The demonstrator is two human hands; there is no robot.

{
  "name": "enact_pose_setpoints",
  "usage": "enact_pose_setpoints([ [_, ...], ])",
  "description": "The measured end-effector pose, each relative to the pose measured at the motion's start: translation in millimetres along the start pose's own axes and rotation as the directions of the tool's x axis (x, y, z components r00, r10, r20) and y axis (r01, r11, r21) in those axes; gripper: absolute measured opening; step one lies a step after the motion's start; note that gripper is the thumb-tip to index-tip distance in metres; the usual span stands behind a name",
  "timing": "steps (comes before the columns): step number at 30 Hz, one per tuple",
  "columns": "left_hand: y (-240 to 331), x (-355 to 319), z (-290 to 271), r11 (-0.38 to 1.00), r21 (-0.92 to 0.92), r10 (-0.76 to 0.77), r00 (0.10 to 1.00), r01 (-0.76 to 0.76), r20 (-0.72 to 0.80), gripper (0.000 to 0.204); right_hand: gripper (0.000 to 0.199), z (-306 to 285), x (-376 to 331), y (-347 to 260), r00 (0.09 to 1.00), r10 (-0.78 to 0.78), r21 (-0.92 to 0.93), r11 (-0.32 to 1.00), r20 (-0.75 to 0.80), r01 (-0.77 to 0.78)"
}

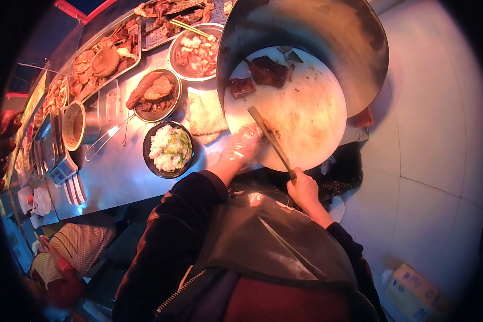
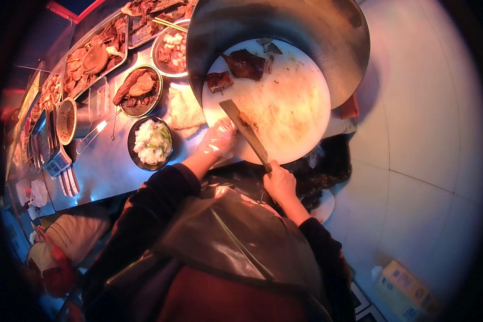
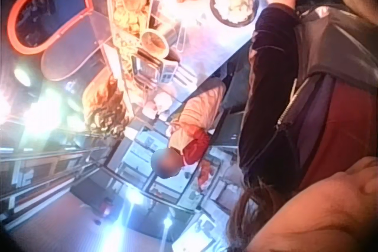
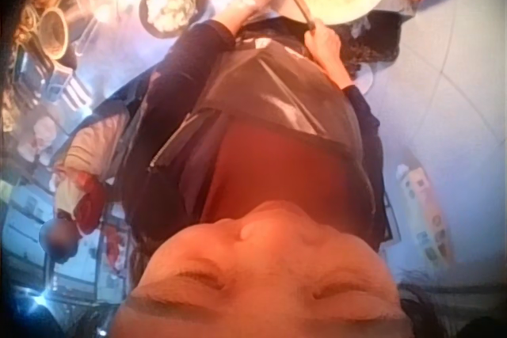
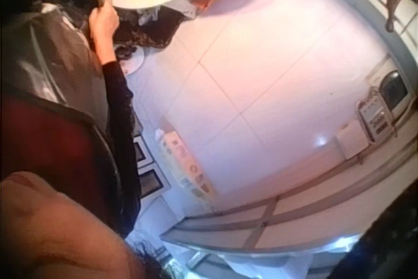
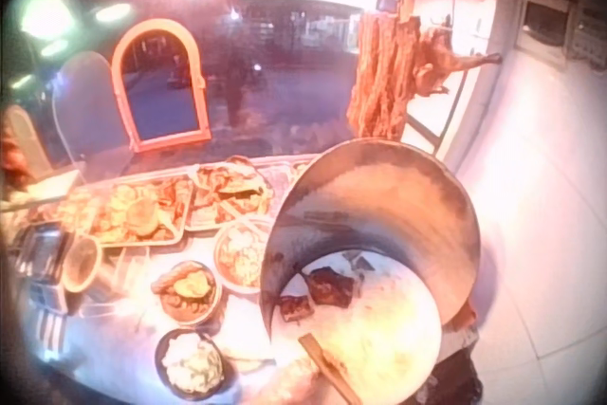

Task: The person assembles rice bowls by placing rice and vegetables in bowls, adding fried items, and topping with sliced roasted meat. They use a cleaver to slice meat on a cutting board and ladle sauce from a pot, then arrange the components in multiple bowls.

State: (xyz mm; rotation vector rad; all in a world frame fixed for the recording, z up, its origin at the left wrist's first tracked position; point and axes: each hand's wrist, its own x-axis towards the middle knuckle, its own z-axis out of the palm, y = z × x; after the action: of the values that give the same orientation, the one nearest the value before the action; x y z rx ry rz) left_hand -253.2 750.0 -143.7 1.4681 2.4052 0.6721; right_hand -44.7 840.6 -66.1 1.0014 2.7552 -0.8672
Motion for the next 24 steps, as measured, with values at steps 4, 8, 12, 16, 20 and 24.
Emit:
enact_pose_setpoints([
  [4,0.4,-5.4,0.3,0.999,-0.038,0.026,0.998,-0.024,0.056,0.017,0.021,-0.8,-1.0,-1.6,0.973,0.208,-0.107,0.974,0.102,-0.197],
  [8,4.8,-5.8,-5.1,0.99,-0.136,-0.035,0.998,0.042,0.054,0.018,0.021,0.8,-6.1,-1.4,0.98,0.143,-0.046,0.989,0.14,-0.137],
  [12,6.7,-7.8,-13.3,0.973,-0.159,-0.135,0.97,0.169,0.2,0.018,0.022,4.6,-3.0,-2.4,0.993,0.107,-0.024,0.994,0.042,-0.106],
  [16,4.9,-10.7,-16.2,0.999,-0.035,0.03,0.999,-0.028,0.045,0.019,0.023,4.2,-4.9,-3.1,0.943,0.234,-0.054,0.972,0.236,-0.227],
  [20,2.8,-9.6,-16.0,0.997,-0.05,0.063,0.998,-0.063,-0.006,0.016,0.02,2.5,-4.4,-5.2,0.999,0.045,0.061,0.997,0.008,-0.045],
  [24,1.0,-8.4,-17.2,0.961,-0.204,-0.139,0.963,0.188,0.232,0.017,0.022,1.0,-4.3,-10.8,0.94,0.287,-0.008,0.957,0.182,-0.291],
])
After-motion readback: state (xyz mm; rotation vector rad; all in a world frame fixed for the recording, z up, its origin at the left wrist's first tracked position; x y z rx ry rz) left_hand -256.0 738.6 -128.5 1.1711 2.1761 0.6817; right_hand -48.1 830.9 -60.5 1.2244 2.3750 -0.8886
